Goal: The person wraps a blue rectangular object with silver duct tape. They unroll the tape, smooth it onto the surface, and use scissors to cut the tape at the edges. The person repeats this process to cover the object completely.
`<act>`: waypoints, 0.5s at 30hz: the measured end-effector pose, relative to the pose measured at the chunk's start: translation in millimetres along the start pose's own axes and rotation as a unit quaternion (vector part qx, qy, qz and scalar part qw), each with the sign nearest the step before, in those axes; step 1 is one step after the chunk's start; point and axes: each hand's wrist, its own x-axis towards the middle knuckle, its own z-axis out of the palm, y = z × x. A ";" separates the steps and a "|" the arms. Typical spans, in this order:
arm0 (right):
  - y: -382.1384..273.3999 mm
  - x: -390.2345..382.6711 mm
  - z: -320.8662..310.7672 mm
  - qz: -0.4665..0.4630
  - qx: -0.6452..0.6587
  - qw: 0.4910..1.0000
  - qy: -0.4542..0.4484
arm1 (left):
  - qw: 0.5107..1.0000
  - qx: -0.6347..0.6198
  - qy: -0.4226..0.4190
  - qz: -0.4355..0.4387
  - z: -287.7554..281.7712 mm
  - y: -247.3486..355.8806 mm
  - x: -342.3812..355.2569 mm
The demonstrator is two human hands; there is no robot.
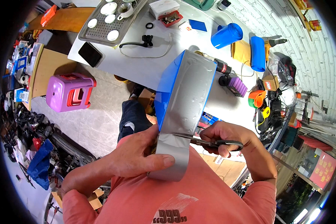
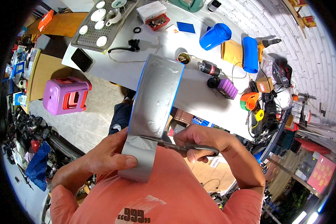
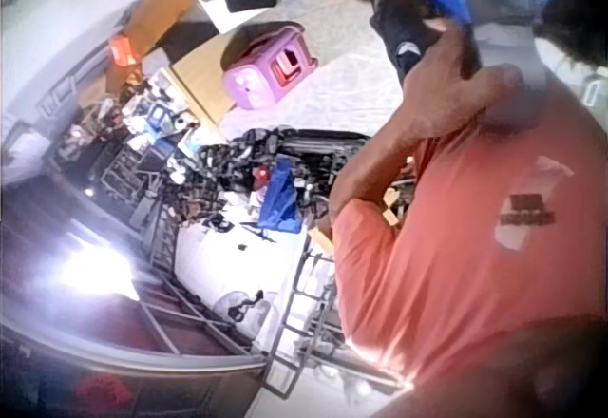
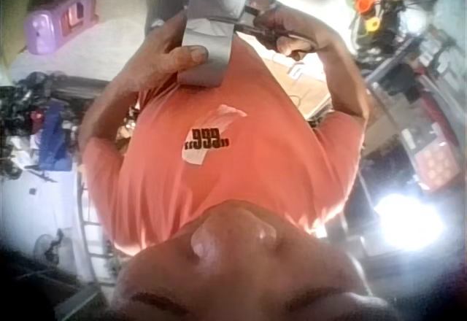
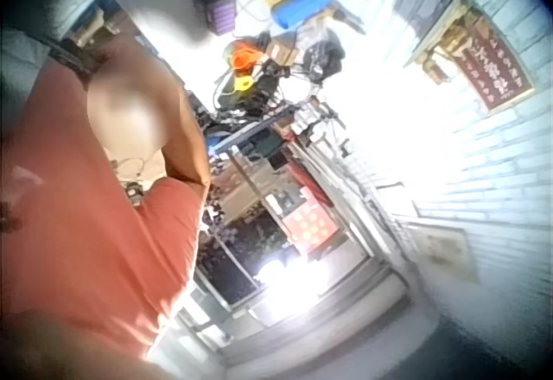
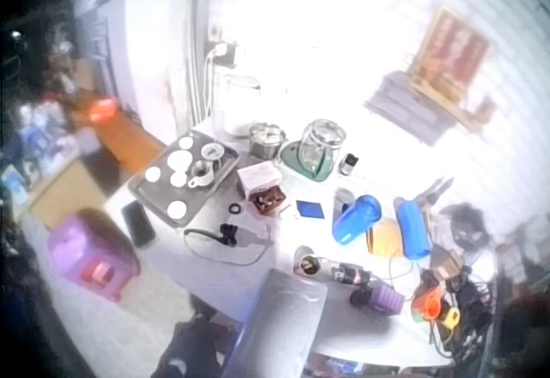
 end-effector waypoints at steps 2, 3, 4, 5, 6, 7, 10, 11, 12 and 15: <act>-3.0 0.5 0.3 0.000 -0.003 1.000 0.001 | 1.000 -0.001 -0.006 0.004 -1.9 -1.7 1.7; -4.3 0.9 0.6 -0.001 -0.005 1.000 0.003 | 1.000 0.000 -0.010 0.005 -3.3 -2.9 2.8; -4.9 1.0 1.1 -0.002 -0.007 1.000 0.005 | 1.000 0.002 -0.014 0.007 -4.4 -3.9 3.5; -2.1 1.4 0.8 -0.026 -0.004 1.000 0.002 | 1.000 0.002 -0.016 0.010 -5.1 -4.8 3.9; 3.8 2.4 0.0 -0.049 -0.002 0.999 -0.001 | 1.000 0.003 -0.018 0.012 -5.6 -5.5 4.2; 8.3 3.4 -0.8 -0.072 0.001 0.997 -0.004 | 1.000 0.004 -0.019 0.015 -6.1 -6.0 4.3; 12.1 4.2 -2.5 -0.079 0.005 0.997 -0.009 | 0.999 -0.028 -0.034 -0.018 -8.2 -5.0 3.7; 11.5 4.2 -2.1 -0.077 0.009 0.997 -0.009 | 0.999 -0.026 -0.032 -0.016 -8.2 -4.3 3.7; 10.4 4.3 -1.4 -0.076 0.013 0.997 -0.008 | 0.999 -0.023 -0.031 -0.014 -8.0 -3.3 3.5; 10.1 5.2 -2.2 -0.073 0.008 0.997 -0.011 | 0.999 -0.015 -0.027 -0.017 -7.1 1.0 2.2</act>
